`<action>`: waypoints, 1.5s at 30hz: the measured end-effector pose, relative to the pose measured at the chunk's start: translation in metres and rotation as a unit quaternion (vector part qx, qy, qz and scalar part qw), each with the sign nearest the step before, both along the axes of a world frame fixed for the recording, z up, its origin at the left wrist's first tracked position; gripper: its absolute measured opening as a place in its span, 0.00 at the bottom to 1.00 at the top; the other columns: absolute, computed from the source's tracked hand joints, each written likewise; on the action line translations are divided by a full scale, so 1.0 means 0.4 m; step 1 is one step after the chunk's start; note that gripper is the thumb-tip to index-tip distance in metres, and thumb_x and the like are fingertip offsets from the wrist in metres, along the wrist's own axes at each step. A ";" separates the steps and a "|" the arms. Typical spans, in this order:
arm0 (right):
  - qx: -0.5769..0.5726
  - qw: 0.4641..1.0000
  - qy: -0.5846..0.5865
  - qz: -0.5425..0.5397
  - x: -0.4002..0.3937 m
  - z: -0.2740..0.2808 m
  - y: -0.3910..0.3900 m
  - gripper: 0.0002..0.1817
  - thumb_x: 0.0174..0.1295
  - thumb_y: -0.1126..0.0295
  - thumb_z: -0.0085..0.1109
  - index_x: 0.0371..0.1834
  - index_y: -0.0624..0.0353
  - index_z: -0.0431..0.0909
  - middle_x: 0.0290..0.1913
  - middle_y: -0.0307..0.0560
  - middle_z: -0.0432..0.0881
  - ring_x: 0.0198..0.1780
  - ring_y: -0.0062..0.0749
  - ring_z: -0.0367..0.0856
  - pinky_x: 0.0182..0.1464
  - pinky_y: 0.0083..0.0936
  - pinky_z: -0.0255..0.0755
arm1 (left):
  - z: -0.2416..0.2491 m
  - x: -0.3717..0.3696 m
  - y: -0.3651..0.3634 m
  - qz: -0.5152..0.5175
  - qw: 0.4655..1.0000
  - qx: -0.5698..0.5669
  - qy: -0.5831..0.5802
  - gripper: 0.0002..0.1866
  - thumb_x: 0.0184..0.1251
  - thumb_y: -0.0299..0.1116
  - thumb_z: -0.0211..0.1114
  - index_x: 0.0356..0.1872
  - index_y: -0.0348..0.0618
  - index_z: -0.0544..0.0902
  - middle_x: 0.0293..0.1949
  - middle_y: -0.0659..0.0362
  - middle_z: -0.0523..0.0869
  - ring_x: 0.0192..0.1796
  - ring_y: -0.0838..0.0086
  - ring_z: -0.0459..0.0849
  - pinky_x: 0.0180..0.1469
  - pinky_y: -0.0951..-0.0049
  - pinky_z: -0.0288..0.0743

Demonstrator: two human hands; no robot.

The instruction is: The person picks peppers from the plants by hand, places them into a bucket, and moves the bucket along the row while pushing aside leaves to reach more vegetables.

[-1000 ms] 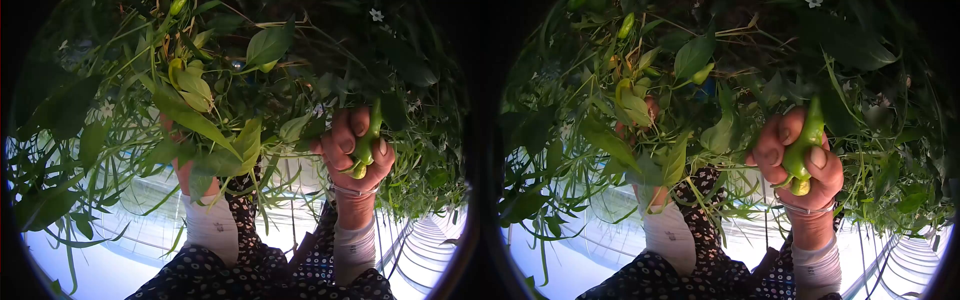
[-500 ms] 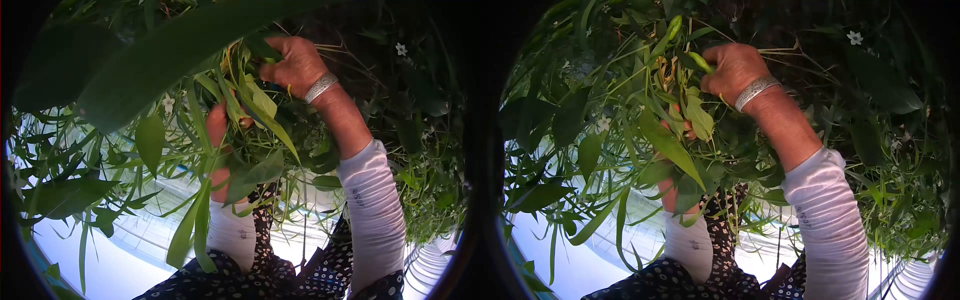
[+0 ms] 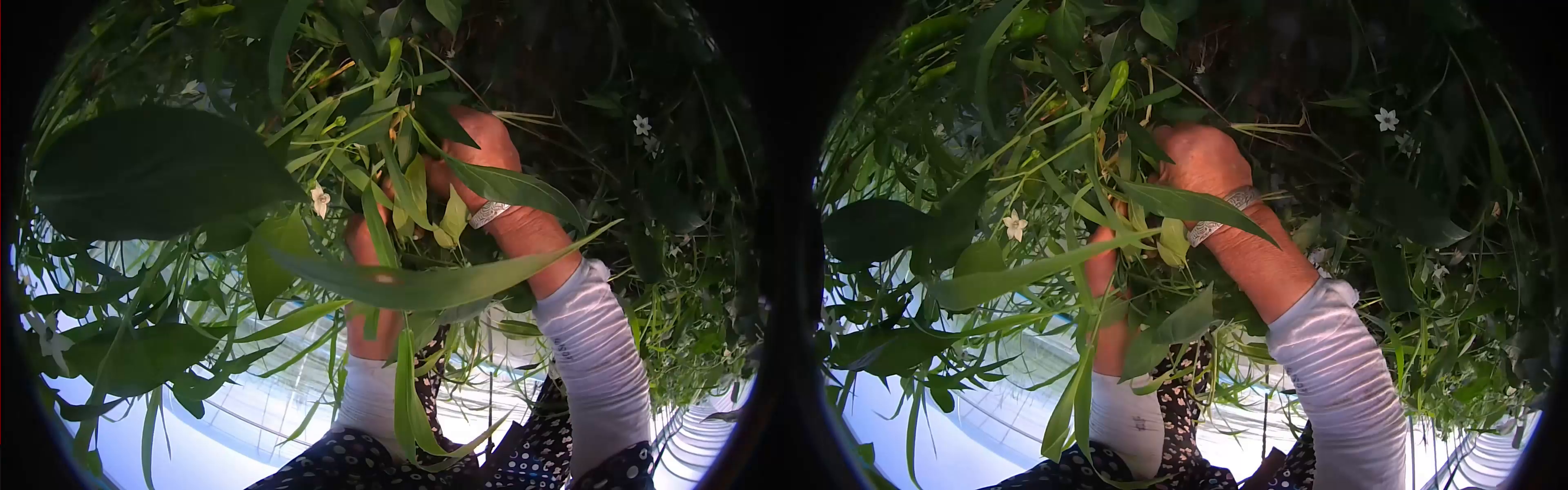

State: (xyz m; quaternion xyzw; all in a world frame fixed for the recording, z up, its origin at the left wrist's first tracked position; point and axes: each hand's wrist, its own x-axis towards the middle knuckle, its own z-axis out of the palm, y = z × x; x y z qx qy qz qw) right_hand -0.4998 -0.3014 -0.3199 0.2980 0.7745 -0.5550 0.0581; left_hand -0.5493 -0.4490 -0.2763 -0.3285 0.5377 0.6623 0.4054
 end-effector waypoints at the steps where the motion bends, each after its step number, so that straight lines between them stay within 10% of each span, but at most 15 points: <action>1: -0.005 1.000 -0.014 -0.001 0.000 0.008 0.011 0.16 0.40 0.69 0.65 0.35 0.57 0.78 0.33 0.54 0.79 0.35 0.49 0.79 0.36 0.37 0.74 | -0.001 0.003 0.004 -0.004 1.000 -0.011 0.005 0.13 0.68 0.37 0.52 0.46 0.40 0.73 0.39 0.56 0.78 0.39 0.71 0.76 0.44 0.72 0.72; 5: 0.091 0.974 -0.089 0.190 -0.044 0.023 0.048 0.18 0.42 0.65 0.64 0.39 0.55 0.78 0.35 0.52 0.80 0.37 0.48 0.80 0.35 0.35 0.76 | 0.015 0.027 0.027 -0.076 0.988 -0.111 0.075 0.13 0.68 0.37 0.53 0.47 0.39 0.73 0.40 0.56 0.79 0.41 0.70 0.77 0.45 0.71 0.72; 10: 0.085 0.995 -0.051 0.009 0.000 0.042 0.030 0.11 0.43 0.73 0.61 0.32 0.58 0.80 0.29 0.54 0.81 0.33 0.51 0.81 0.35 0.40 0.76 | 0.003 0.031 0.027 -0.063 0.988 -0.094 0.104 0.15 0.66 0.35 0.55 0.50 0.39 0.72 0.44 0.56 0.78 0.46 0.69 0.77 0.51 0.70 0.71; 13: 0.097 0.991 -0.041 -0.082 0.066 0.011 0.109 0.13 0.45 0.71 0.60 0.36 0.60 0.78 0.30 0.51 0.81 0.28 0.43 0.82 0.31 0.32 0.75 | 0.036 0.027 0.049 -0.325 0.908 -0.051 0.259 0.31 0.57 0.32 0.66 0.61 0.38 0.66 0.53 0.57 0.74 0.52 0.71 0.73 0.55 0.72 0.65; 16: -0.247 0.910 -0.092 -0.321 0.097 0.094 0.215 0.11 0.46 0.71 0.60 0.33 0.64 0.78 0.27 0.43 0.80 0.23 0.26 0.78 0.26 0.20 0.70 | 0.054 0.083 0.099 -0.317 0.933 0.028 0.167 0.37 0.54 0.37 0.69 0.63 0.38 0.63 0.55 0.54 0.72 0.55 0.68 0.71 0.57 0.70 0.64; 20: -0.459 0.879 0.010 -0.130 0.039 0.209 0.153 0.11 0.43 0.72 0.61 0.31 0.65 0.78 0.23 0.37 0.76 0.25 0.17 0.72 0.29 0.18 0.68 | 0.088 0.091 0.112 -0.623 0.736 -0.060 0.258 0.32 0.54 0.37 0.67 0.62 0.46 0.66 0.59 0.52 0.70 0.62 0.60 0.68 0.64 0.61 0.61; 23: -0.174 0.968 -0.013 0.182 -0.024 0.142 0.063 0.11 0.42 0.68 0.58 0.29 0.63 0.77 0.24 0.49 0.79 0.29 0.36 0.80 0.33 0.29 0.71 | 0.082 0.132 0.084 -0.467 0.875 0.023 0.127 0.27 0.55 0.41 0.62 0.58 0.46 0.70 0.57 0.48 0.72 0.61 0.55 0.68 0.63 0.59 0.60; 25: -0.026 0.974 -0.100 0.202 -0.018 0.029 0.104 0.13 0.42 0.66 0.59 0.30 0.62 0.77 0.31 0.56 0.80 0.34 0.49 0.79 0.39 0.36 0.73 | 0.072 0.106 0.118 -0.790 0.576 -0.084 0.195 0.27 0.55 0.37 0.62 0.58 0.45 0.69 0.56 0.47 0.72 0.61 0.57 0.68 0.61 0.60 0.61; 26: 0.049 0.970 -0.117 0.208 -0.006 -0.039 0.142 0.14 0.43 0.65 0.59 0.33 0.61 0.78 0.34 0.58 0.80 0.38 0.50 0.79 0.43 0.36 0.74 | 0.089 0.088 0.157 -0.616 0.716 -0.089 0.316 0.27 0.54 0.33 0.63 0.58 0.43 0.69 0.56 0.46 0.72 0.61 0.58 0.68 0.61 0.62 0.61; 32: 0.208 0.964 -0.055 0.158 -0.031 -0.128 0.294 0.13 0.43 0.68 0.60 0.35 0.58 0.80 0.34 0.54 0.82 0.39 0.44 0.81 0.43 0.35 0.75 | 0.024 0.080 0.073 -0.326 0.905 -0.165 0.220 0.30 0.57 0.31 0.62 0.63 0.44 0.66 0.62 0.55 0.69 0.58 0.72 0.71 0.55 0.73 0.66; 34: -0.149 0.985 -0.074 0.039 -0.043 -0.051 0.297 0.11 0.43 0.68 0.59 0.25 0.65 0.75 0.21 0.44 0.76 0.25 0.27 0.71 0.32 0.29 0.67 | 0.024 0.071 0.077 -0.290 0.908 -0.216 0.212 0.29 0.57 0.30 0.61 0.62 0.43 0.66 0.61 0.56 0.70 0.54 0.76 0.73 0.49 0.77 0.66; 35: -0.149 0.985 -0.074 0.041 -0.033 -0.026 0.270 0.11 0.43 0.68 0.59 0.25 0.65 0.75 0.21 0.44 0.76 0.25 0.27 0.71 0.32 0.29 0.67 | 0.021 0.067 0.066 -0.252 0.908 -0.264 0.206 0.29 0.57 0.28 0.61 0.62 0.43 0.67 0.60 0.58 0.70 0.49 0.80 0.74 0.44 0.81 0.66; 37: -0.343 0.939 -0.035 0.014 -0.004 0.025 0.235 0.17 0.44 0.67 0.60 0.38 0.64 0.76 0.32 0.53 0.81 0.35 0.50 0.79 0.42 0.35 0.72 | 0.012 0.061 0.057 -0.222 0.911 -0.266 0.224 0.26 0.57 0.28 0.60 0.60 0.40 0.68 0.56 0.57 0.72 0.50 0.78 0.73 0.49 0.78 0.64; 39: -0.359 0.928 -0.077 0.058 -0.002 0.079 0.160 0.14 0.43 0.70 0.59 0.34 0.63 0.76 0.29 0.53 0.80 0.34 0.49 0.79 0.41 0.32 0.73 | 0.009 0.054 0.040 -0.166 0.915 -0.266 0.252 0.22 0.58 0.28 0.59 0.55 0.35 0.70 0.49 0.54 0.76 0.53 0.73 0.71 0.58 0.72 0.60; 45: 0.063 0.981 -0.123 0.135 0.009 -0.067 -0.051 0.15 0.42 0.70 0.61 0.37 0.57 0.78 0.37 0.53 0.78 0.42 0.48 0.79 0.43 0.37 0.75 | 0.018 0.075 0.052 -0.101 0.961 -0.211 0.146 0.28 0.57 0.29 0.59 0.60 0.39 0.65 0.53 0.57 0.75 0.56 0.73 0.70 0.55 0.76 0.62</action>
